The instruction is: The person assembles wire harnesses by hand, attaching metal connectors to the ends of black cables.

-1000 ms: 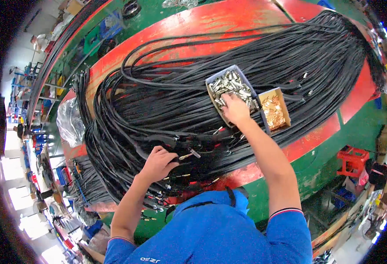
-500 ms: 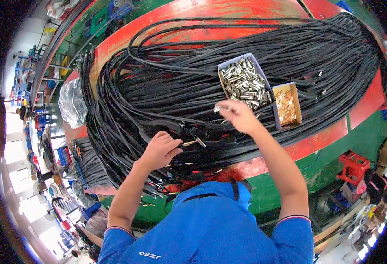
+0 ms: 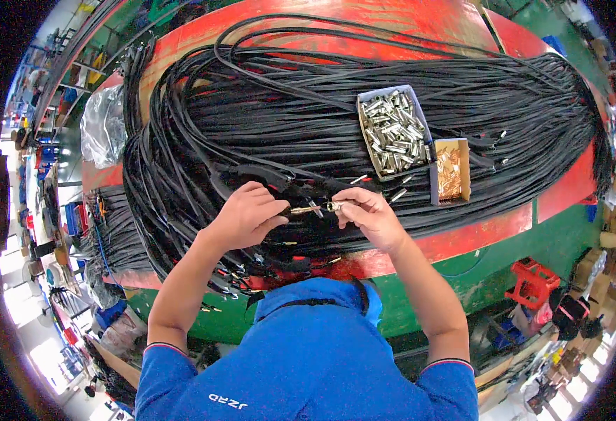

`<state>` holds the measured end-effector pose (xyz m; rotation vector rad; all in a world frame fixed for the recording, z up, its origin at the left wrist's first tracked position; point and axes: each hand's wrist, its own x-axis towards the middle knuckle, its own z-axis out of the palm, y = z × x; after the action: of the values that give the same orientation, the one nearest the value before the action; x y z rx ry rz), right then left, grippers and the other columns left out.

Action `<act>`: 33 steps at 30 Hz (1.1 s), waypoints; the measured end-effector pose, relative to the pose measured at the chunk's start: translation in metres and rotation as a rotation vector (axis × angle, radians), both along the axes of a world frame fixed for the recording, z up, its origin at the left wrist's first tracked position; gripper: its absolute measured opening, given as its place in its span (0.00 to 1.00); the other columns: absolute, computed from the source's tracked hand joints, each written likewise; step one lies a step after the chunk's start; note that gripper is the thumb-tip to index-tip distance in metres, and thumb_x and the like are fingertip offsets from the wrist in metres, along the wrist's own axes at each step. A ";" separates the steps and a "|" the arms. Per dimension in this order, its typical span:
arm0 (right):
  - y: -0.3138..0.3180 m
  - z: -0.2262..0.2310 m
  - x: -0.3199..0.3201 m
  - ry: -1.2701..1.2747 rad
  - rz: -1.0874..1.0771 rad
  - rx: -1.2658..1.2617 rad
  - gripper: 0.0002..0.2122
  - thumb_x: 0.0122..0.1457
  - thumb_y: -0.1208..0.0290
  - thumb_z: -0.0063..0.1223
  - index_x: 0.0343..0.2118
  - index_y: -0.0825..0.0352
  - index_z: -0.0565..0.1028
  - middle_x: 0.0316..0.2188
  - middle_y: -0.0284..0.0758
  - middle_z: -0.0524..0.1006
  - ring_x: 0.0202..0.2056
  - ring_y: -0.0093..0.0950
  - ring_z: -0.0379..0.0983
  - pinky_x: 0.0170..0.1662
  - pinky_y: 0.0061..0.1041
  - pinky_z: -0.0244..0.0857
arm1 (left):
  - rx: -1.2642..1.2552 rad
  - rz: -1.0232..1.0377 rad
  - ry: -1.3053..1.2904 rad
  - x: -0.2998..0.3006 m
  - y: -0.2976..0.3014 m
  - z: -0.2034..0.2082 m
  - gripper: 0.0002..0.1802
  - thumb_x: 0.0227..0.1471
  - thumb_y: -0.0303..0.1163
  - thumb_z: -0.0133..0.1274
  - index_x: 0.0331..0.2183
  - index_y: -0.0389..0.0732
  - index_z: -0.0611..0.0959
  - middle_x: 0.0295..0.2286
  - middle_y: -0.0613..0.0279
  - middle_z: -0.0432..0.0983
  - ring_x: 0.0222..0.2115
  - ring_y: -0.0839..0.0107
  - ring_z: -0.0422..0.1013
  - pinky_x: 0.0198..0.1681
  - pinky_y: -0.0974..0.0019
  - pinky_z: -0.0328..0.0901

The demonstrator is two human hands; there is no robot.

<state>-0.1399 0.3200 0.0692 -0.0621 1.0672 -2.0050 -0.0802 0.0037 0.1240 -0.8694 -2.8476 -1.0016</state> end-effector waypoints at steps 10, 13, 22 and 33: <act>-0.019 0.025 0.008 0.347 0.075 0.421 0.12 0.68 0.74 0.62 0.53 0.68 0.81 0.39 0.29 0.83 0.38 0.19 0.77 0.44 0.22 0.73 | -0.009 -0.004 0.019 0.009 -0.006 -0.003 0.13 0.54 0.34 0.67 0.40 0.40 0.85 0.27 0.60 0.77 0.32 0.58 0.75 0.44 0.54 0.69; -0.027 0.035 0.009 0.551 0.077 0.482 0.12 0.66 0.75 0.64 0.51 0.68 0.82 0.40 0.30 0.84 0.41 0.20 0.80 0.45 0.23 0.75 | -0.004 0.000 0.025 0.010 -0.007 -0.004 0.13 0.55 0.35 0.67 0.40 0.40 0.85 0.27 0.61 0.77 0.32 0.58 0.75 0.43 0.54 0.69; -0.051 0.056 0.011 1.133 0.218 0.686 0.14 0.61 0.69 0.68 0.48 0.65 0.83 0.39 0.42 0.84 0.39 0.40 0.83 0.44 0.34 0.78 | -0.013 -0.026 0.036 0.013 -0.009 -0.005 0.13 0.56 0.36 0.66 0.41 0.41 0.86 0.27 0.61 0.78 0.32 0.60 0.75 0.45 0.55 0.70; -0.060 0.051 0.007 1.352 0.333 0.721 0.11 0.64 0.64 0.63 0.43 0.65 0.81 0.33 0.41 0.81 0.36 0.44 0.80 0.38 0.43 0.75 | -0.104 -0.043 0.003 0.017 -0.009 -0.014 0.13 0.56 0.38 0.65 0.41 0.42 0.87 0.26 0.63 0.80 0.32 0.62 0.76 0.47 0.56 0.69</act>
<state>-0.1328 0.2604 0.1206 -1.2295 2.3179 -0.9962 -0.0627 -0.0053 0.1098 -0.9430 -2.9133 -0.8617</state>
